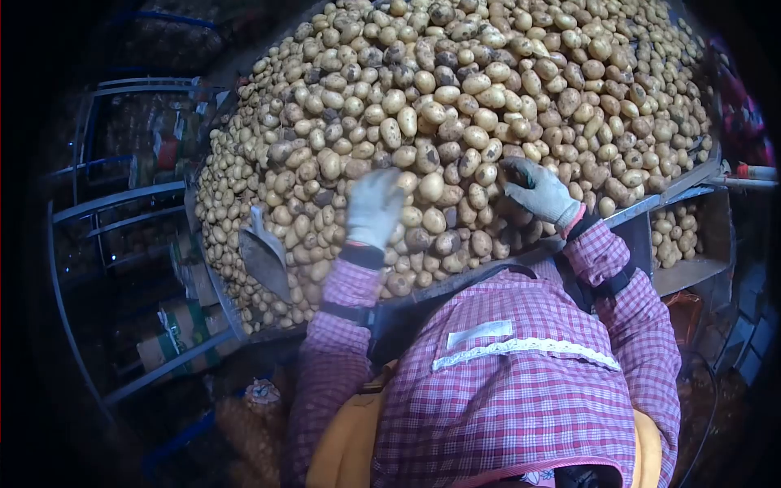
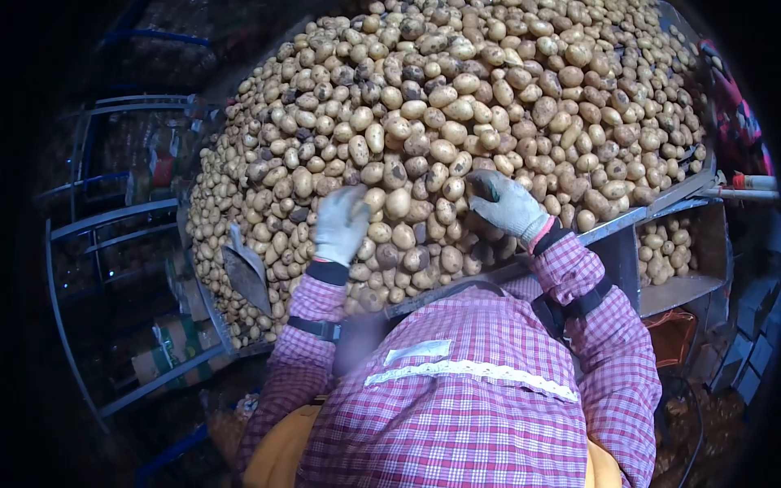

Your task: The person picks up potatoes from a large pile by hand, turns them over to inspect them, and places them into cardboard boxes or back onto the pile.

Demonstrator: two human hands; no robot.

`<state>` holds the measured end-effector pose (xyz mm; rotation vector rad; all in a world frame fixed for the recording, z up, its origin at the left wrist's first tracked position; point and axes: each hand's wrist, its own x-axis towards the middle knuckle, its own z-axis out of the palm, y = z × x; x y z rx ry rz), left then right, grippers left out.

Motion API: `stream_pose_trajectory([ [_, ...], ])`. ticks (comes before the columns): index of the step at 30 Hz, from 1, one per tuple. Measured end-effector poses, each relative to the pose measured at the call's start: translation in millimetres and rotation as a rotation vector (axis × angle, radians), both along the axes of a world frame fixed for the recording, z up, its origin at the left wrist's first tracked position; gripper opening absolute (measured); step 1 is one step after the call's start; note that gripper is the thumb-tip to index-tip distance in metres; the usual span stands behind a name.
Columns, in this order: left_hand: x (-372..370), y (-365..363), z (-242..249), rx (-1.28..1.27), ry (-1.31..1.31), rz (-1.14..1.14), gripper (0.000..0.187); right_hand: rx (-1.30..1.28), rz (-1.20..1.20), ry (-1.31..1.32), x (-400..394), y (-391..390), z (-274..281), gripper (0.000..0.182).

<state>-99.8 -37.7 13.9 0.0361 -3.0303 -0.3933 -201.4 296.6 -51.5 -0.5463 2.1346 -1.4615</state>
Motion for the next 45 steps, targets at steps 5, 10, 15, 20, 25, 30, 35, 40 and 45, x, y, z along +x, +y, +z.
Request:
stream_pose_trajectory([
  [5,15.0,-7.0,41.8,-0.170,0.211,-0.040,0.037,0.085,-0.006,0.031,-3.5,-3.7,-3.6,0.053],
  [10,56.9,76.4,21.5,0.244,-0.140,-0.190,0.038,0.194,-0.057,0.055,-5.6,-8.1,-3.3,0.056],
  [15,50.8,82.5,3.0,0.084,-0.501,-0.235,0.046,0.189,-0.029,-0.008,-6.7,-4.1,-6.4,0.052],
  [20,41.6,71.2,13.7,1.322,-0.449,0.343,0.046,-0.116,-0.114,-0.220,4.2,2.7,33.7,0.039],
  [25,26.4,84.4,18.1,1.647,-0.392,0.365,0.053,-0.305,0.041,-0.368,46.3,-28.6,70.7,0.054],
  [30,22.9,97.4,24.6,1.565,-0.400,0.229,0.063,-0.311,0.093,-0.217,60.6,-40.1,54.9,0.076],
  [35,23.4,99.3,15.6,1.272,-0.374,0.145,0.063,-0.383,0.102,-0.381,66.2,-37.5,51.8,0.075],
  [40,17.3,103.1,-8.5,1.278,-0.324,0.023,0.049,-0.301,0.077,-0.512,64.6,-34.6,70.2,0.068],
  [45,12.1,110.0,2.4,1.020,-0.210,0.041,0.039,-0.366,0.056,-0.451,66.8,-35.5,60.9,0.065],
])
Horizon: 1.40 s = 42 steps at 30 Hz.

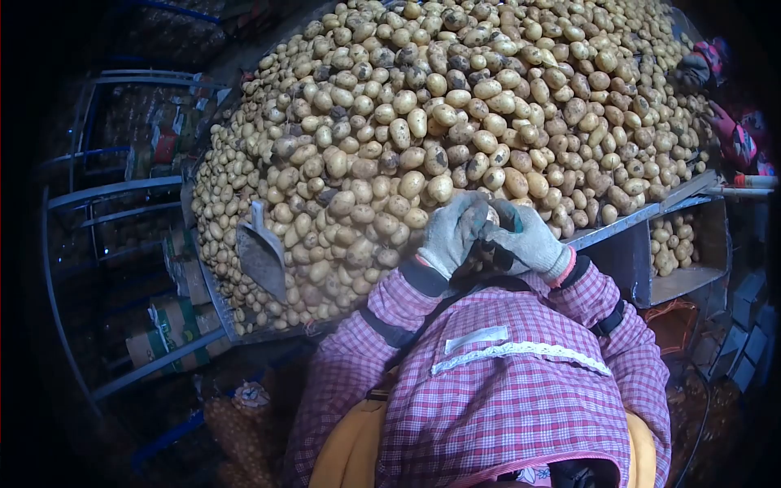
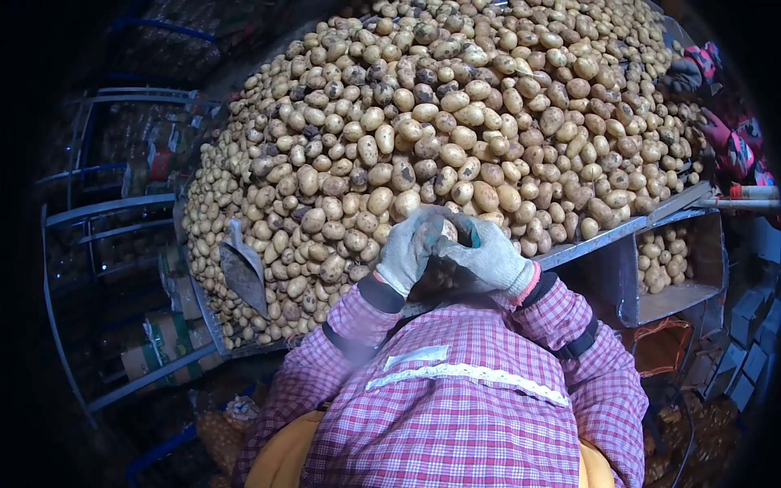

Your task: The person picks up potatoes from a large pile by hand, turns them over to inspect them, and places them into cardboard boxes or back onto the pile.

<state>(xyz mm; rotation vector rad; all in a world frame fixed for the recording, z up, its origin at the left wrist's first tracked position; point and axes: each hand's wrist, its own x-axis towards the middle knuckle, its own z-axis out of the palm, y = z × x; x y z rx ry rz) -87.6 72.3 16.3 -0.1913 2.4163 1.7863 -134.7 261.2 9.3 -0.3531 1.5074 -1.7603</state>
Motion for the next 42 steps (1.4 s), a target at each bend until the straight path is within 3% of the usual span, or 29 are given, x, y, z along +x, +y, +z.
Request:
stream_pose_trajectory([
  [4,-1.4,3.2,1.1,-0.106,0.055,0.022,0.037,0.039,0.006,-0.031,-1.4,2.6,5.8,0.063],
  [8,-3.9,3.3,3.9,-0.037,0.005,0.063,0.041,-0.003,-0.032,-0.029,1.0,0.1,4.9,0.062],
  [14,-6.2,-20.7,-8.9,0.324,0.095,-0.112,0.053,0.049,0.042,-0.061,-5.0,8.1,-2.5,0.063],
  [17,-5.4,-24.9,6.0,0.184,-0.065,-0.236,0.063,-0.092,0.044,-0.018,-4.0,11.7,-2.1,0.067],
  [19,-4.7,-16.9,19.3,0.373,-0.364,-0.138,0.069,-0.007,0.036,-0.006,-4.4,11.8,7.0,0.070],
  [20,-6.1,-12.7,25.7,0.373,-0.366,-0.136,0.069,-0.007,0.038,-0.007,-3.2,11.5,4.3,0.070],
  [22,-7.5,-6.8,34.6,-0.214,-0.179,-0.240,0.065,-0.063,0.035,0.004,-0.3,10.9,-4.7,0.071],
  [26,-6.8,-8.5,33.1,-0.102,-0.276,-0.205,0.061,-0.069,0.064,-0.007,-2.0,15.3,-12.9,0.063],
  [28,-6.5,-8.5,30.8,-0.268,-0.220,-0.235,0.055,-0.180,0.124,-0.277,-5.3,19.9,-24.3,0.051],
  [29,-4.3,-7.0,30.8,-0.268,-0.219,-0.239,0.055,-0.180,0.120,-0.276,-3.8,20.8,-25.3,0.051],
  [31,-0.6,-2.0,30.7,-0.289,0.024,-0.188,0.041,-0.336,0.068,-0.642,-2.8,23.2,-26.0,0.040],
  [33,-0.7,3.9,30.4,-0.327,0.026,-0.190,0.046,-0.421,0.008,-0.734,2.2,14.7,-18.1,0.032],
  [35,-4.3,12.7,41.1,-0.501,0.321,-0.152,0.053,-0.607,-0.171,-1.258,2.0,8.2,-2.3,0.031],
  [36,-5.6,15.5,43.8,-0.522,0.324,-0.201,0.059,-0.423,0.024,-0.607,2.9,15.8,-16.1,0.034],
  [37,-4.1,18.8,42.8,-0.518,0.326,-0.203,0.059,-0.420,0.020,-0.605,6.7,10.5,-20.7,0.034],
  [39,-2.9,29.7,36.1,-0.057,0.033,-0.169,0.055,-0.314,-0.124,0.242,10.3,-4.5,-17.0,0.037],
  [40,-8.1,36.1,23.5,-0.224,0.354,-0.098,0.051,-0.205,-0.047,0.382,5.8,2.7,-7.9,0.038],
  [41,-10.8,36.8,18.4,-0.223,0.360,-0.098,0.051,-0.204,-0.047,0.388,5.3,1.0,-12.1,0.038],
  [42,-12.4,37.0,15.8,-0.121,0.328,-0.054,0.050,-0.217,-0.122,0.117,7.9,-4.1,-23.1,0.036],
])
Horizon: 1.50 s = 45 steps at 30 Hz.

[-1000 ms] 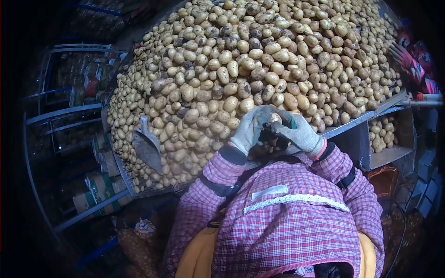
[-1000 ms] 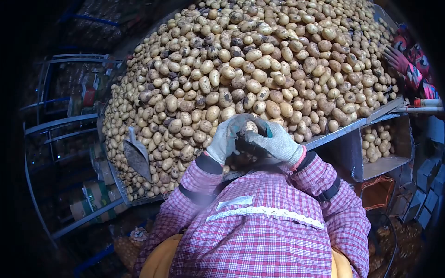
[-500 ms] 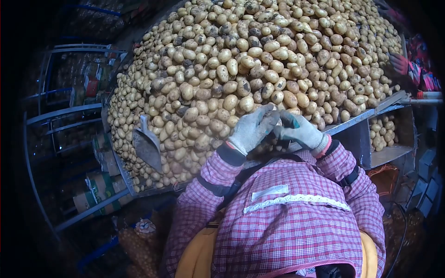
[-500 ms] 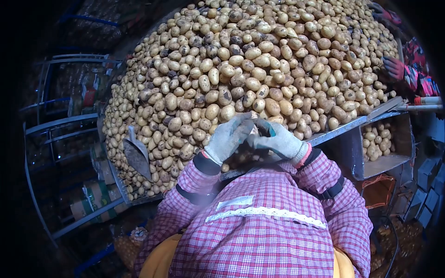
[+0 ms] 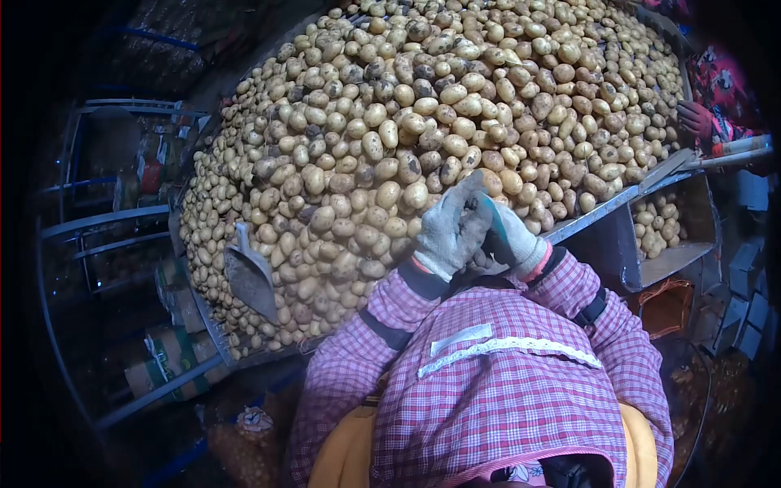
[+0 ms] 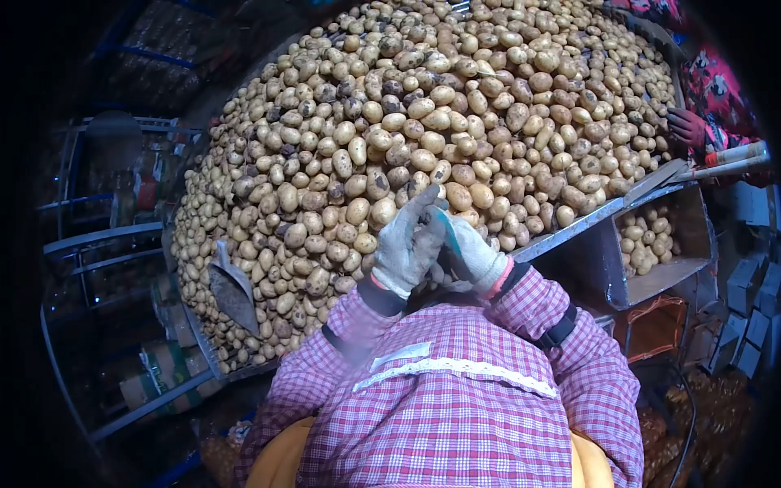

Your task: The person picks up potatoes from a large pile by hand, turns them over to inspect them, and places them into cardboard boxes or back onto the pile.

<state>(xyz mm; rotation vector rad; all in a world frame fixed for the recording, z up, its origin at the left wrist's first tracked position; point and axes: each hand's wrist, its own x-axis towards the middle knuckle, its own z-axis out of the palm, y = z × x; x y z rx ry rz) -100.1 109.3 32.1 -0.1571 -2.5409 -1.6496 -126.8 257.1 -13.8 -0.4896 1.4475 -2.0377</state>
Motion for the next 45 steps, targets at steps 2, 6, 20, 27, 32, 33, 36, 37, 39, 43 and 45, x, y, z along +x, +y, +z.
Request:
stream_pose_trajectory([
  [2,-3.9,2.7,-3.4,0.118,0.008,0.032,0.056,-0.220,-0.135,-0.295,3.5,-16.8,-14.9,0.030],
  [6,-12.8,4.6,-15.7,0.233,-0.037,0.066,0.073,-0.047,-0.256,-0.225,-4.4,-27.3,-30.0,0.030],
  [20,-33.6,28.4,-30.3,0.227,-0.075,-0.116,0.082,-0.205,-0.423,-0.534,-18.3,-6.0,5.2,0.033],
  [27,-50.8,42.3,-53.2,0.682,-0.246,0.012,0.059,0.589,-0.572,0.299,-6.3,8.3,-5.0,0.024],
  [32,-53.4,57.2,-10.8,0.843,-0.523,0.097,0.053,0.780,-0.557,0.596,-5.8,15.5,-5.6,0.031],
  [33,-53.1,55.0,-9.9,0.841,-0.524,0.094,0.053,0.771,-0.586,0.589,-7.6,14.4,-6.4,0.037],
  [36,-50.4,50.3,-15.0,0.625,-0.233,0.060,0.055,0.243,-0.629,-0.114,-17.7,5.6,10.8,0.039],
  [37,-50.1,50.4,-22.8,0.463,-0.082,0.079,0.054,0.241,-0.629,-0.116,-23.2,-2.1,-1.1,0.039],
  [39,-35.0,61.9,6.8,0.347,-0.001,0.060,0.048,-0.041,-0.662,-0.113,-34.5,-8.0,-2.9,0.037],
  [43,-31.3,44.4,-28.8,0.196,0.115,-0.006,0.054,0.219,-0.696,0.101,-34.5,-26.9,-74.4,0.033],
  [45,-30.2,36.3,-44.7,0.470,-0.030,0.021,0.058,0.440,-0.658,0.152,-15.6,-5.3,2.2,0.033],
])
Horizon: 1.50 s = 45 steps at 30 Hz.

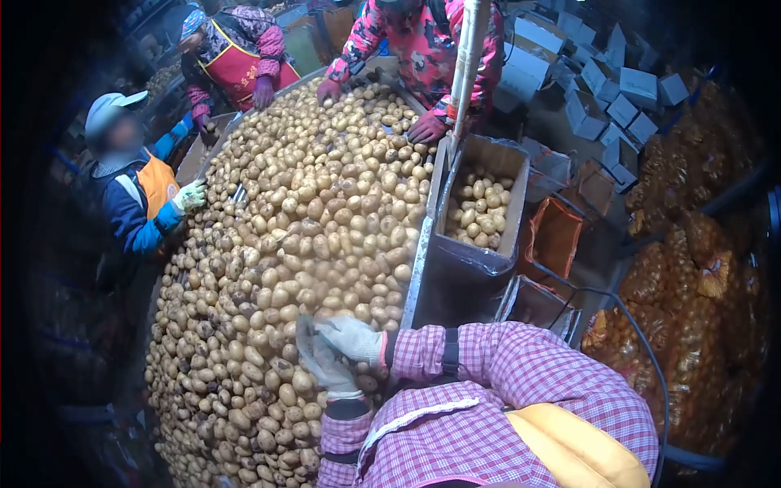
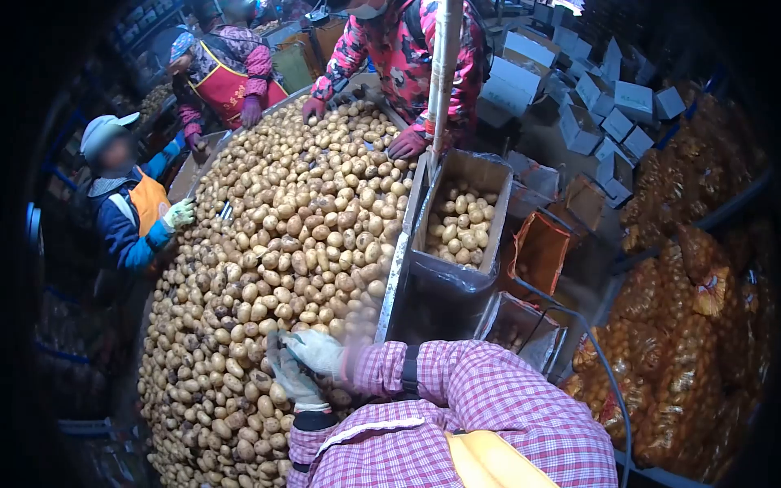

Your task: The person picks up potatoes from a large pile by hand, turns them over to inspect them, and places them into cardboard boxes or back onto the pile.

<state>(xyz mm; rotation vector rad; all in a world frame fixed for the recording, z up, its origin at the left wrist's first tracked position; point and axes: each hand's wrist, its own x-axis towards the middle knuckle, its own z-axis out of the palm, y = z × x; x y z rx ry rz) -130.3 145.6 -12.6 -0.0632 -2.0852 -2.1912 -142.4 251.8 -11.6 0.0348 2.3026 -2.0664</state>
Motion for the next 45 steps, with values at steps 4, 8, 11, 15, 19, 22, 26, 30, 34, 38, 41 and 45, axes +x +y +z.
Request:
stream_pose_trajectory([
  [4,2.8,-4.7,-20.5,0.072,-0.033,-0.008,0.055,0.342,0.010,0.095,0.8,2.6,10.2,0.039],
  [8,-7.8,-1.1,-14.4,0.315,-0.432,0.014,0.049,0.440,0.159,0.024,-0.9,7.7,2.4,0.040],
  [11,-19.0,-16.2,-39.5,0.628,-0.602,-0.056,0.044,0.523,0.224,0.016,-2.0,10.3,31.6,0.039],
  [15,-23.2,-29.3,-29.8,0.573,-0.643,-0.211,0.040,0.540,0.302,-0.044,-8.4,11.9,40.7,0.040],
  [19,-24.4,-30.0,1.8,0.664,-0.745,-0.204,0.039,0.108,0.149,-0.066,-21.2,6.3,-9.0,0.035],
  [22,-9.8,-13.4,65.9,-0.175,-0.407,-0.375,0.049,-0.202,0.120,-0.261,-27.5,25.6,-20.2,0.032],
  [26,-6.7,-40.6,19.9,-0.233,-0.290,-0.358,0.074,-0.007,0.302,-0.003,-33.6,30.9,-42.0,0.043],
  [30,-4.3,-45.7,27.8,-0.580,-0.043,-0.299,0.070,-0.001,0.292,-0.264,-18.5,35.2,20.0,0.060],
  [34,-10.1,-49.5,37.4,-0.455,-0.312,-0.372,0.058,0.277,0.292,-0.021,-11.9,39.0,32.1,0.068],
  [38,-15.1,-50.9,31.2,-0.273,-0.474,-0.442,0.057,0.460,0.417,-0.038,-14.7,44.6,48.9,0.063],
  [41,-19.9,-40.6,38.9,-0.582,-0.267,-0.563,0.043,0.539,0.353,0.094,-14.9,37.7,27.9,0.048],
  [45,-16.1,-47.1,-36.9,-0.841,-0.169,-0.402,0.049,0.899,0.285,0.672,-32.3,28.2,8.2,0.016],
])
